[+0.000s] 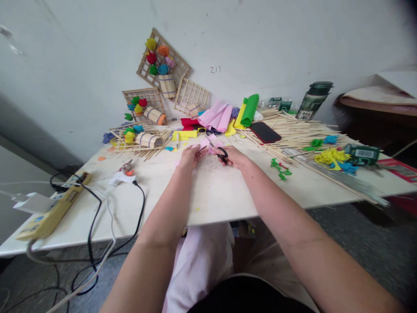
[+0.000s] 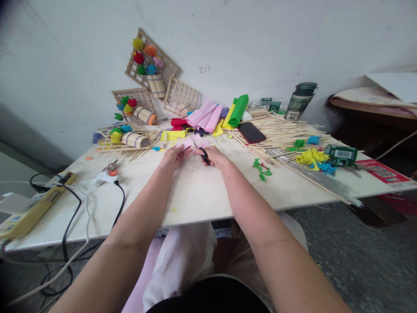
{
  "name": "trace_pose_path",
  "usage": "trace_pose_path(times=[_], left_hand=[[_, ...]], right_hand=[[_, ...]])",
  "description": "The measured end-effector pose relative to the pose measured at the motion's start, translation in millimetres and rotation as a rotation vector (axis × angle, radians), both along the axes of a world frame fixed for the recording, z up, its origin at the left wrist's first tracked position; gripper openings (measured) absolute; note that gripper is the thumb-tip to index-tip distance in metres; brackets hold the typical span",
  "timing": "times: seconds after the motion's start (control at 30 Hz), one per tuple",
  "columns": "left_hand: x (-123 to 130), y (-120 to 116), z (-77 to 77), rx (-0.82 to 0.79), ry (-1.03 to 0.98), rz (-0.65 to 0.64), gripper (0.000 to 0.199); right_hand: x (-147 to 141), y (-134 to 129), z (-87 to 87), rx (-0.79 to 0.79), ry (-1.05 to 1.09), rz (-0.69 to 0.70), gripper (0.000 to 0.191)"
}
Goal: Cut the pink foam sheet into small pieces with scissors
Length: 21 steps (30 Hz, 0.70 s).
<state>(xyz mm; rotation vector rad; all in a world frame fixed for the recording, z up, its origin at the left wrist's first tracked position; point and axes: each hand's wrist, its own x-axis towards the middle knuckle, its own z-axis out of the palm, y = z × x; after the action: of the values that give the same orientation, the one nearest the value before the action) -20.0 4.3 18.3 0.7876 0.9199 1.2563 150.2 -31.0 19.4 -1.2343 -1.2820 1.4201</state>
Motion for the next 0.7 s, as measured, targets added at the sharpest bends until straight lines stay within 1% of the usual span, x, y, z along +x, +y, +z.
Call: trace_pose_path(times=[0.27, 0.7], left_hand=[[-0.3, 1.8, -4.3, 0.020, -0.011, -0.022, 0.004], [-0.1, 1.5, -2.3, -0.004, -0.011, -0.016, 0.005]], right_hand=[[-0.1, 2.4, -3.1, 0.012, 0.009, 0.006, 0.040], [-0.4, 2.4, -3.4, 0.022, 0.011, -0.010, 0.040]])
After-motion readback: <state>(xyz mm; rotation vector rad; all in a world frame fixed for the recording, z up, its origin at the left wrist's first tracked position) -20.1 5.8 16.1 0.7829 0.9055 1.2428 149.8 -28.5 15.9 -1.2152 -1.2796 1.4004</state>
